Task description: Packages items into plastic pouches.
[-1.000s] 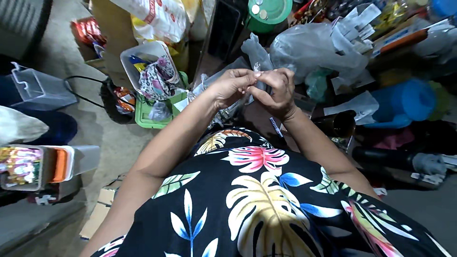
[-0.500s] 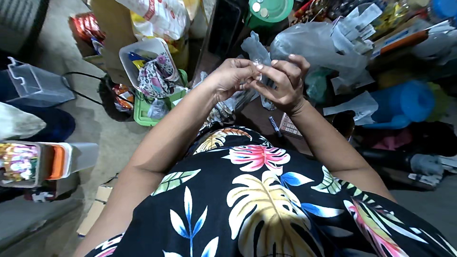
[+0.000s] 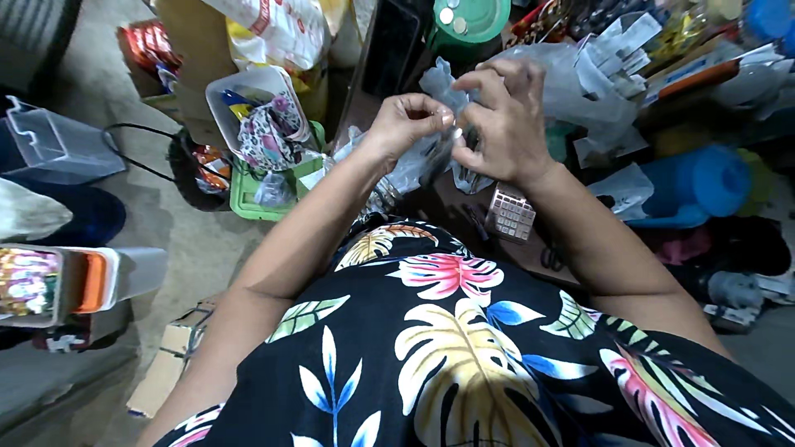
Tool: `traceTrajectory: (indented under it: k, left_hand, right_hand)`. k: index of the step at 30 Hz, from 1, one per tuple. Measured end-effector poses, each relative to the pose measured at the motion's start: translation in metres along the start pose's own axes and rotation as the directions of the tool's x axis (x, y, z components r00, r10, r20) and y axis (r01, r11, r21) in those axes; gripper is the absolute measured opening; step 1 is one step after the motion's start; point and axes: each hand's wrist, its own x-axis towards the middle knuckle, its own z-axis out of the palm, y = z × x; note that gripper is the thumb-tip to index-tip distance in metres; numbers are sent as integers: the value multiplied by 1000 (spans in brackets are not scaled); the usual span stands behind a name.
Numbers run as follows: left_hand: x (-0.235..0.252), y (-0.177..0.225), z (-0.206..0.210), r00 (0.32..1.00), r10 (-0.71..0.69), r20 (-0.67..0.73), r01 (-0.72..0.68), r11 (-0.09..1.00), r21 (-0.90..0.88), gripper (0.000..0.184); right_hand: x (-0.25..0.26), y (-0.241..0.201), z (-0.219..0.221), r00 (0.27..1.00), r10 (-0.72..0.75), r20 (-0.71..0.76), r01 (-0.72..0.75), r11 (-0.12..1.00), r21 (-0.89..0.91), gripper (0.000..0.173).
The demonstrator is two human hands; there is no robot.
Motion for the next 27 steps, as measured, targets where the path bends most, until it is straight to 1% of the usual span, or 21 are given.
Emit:
traceTrajectory:
  k: [1,2,3,4,5,6,8,9,10,11,12,13,14,16,17,18,19,21,22,25,27]
  left_hand:
    - [-2,-4,2,1000,18,-6,-18,1000,5,6]
    - [-4,-9,3,999,44,-9,-44,999,11,7]
    - [-6,-13,5,997,77,-19,-77,997,16,7]
    - [-7,-18,6,992,120,-28,-120,993,23,7]
    - [-8,-22,6,985,169,-35,-168,985,35,8]
    - [-8,-25,6,975,219,-42,-217,975,56,8]
    - [-9,-27,4,942,330,-54,-318,935,158,10]
    - [-10,-25,2,920,388,-60,-366,904,222,11]
    - [-11,-22,0,889,453,-63,-418,861,290,11]
    - [-13,-17,0,850,525,-46,-476,801,364,10]
    - [-15,-13,-1,795,607,-9,-541,715,442,9]
    - [-16,-9,-1,738,674,35,-594,624,508,8]
    - [-17,-6,-2,696,714,78,-625,548,555,9]
    - [-19,-2,-3,660,737,145,-648,461,606,9]
    - [-20,-1,-4,656,736,168,-653,442,615,9]
    - [-22,-1,-4,659,731,178,-652,437,620,10]
    - [-23,-2,-4,670,721,177,-644,446,621,10]
    - [-25,-3,-4,722,679,132,-600,520,608,10]
    - [-26,-4,-5,755,650,86,-567,580,585,11]
    - [-29,-7,-3,848,525,-73,-433,766,475,12]
    - [-30,-8,-1,874,472,-119,-381,816,434,12]
  right_hand:
    - [2,-3,-1,986,130,107,-142,983,114,27]
    - [3,-5,-1,946,242,215,-289,931,222,28]
    - [4,-5,1,890,329,316,-427,845,323,29]
    - [3,-4,4,831,381,405,-538,733,415,28]
    - [3,-4,6,770,409,490,-631,598,494,25]
    - [2,-4,7,710,424,562,-704,436,560,24]
    - [-2,-2,9,644,408,647,-745,141,652,29]
    - [-5,-1,10,637,391,665,-723,3,691,28]
    - [-7,-1,12,645,383,661,-674,-122,729,25]
    - [-9,-3,12,666,377,644,-612,-218,760,22]
    - [-10,-5,13,687,373,624,-552,-291,782,22]
    - [-11,-8,14,704,374,604,-505,-334,796,23]
    - [-11,-11,16,715,382,586,-473,-354,807,23]
    - [-10,-18,21,698,442,563,-439,-358,825,23]
    - [-8,-24,23,677,502,537,-430,-322,843,21]
    - [-8,-29,27,677,558,480,-419,-244,874,19]
    - [-9,-33,32,700,597,392,-404,-122,907,18]
    - [-11,-34,42,761,620,193,-370,170,913,15]
    - [-11,-34,45,780,614,121,-353,272,895,14]
    - [-15,-32,51,834,551,-27,-273,456,847,14]
    - [-15,-33,48,859,503,-94,-267,597,756,13]
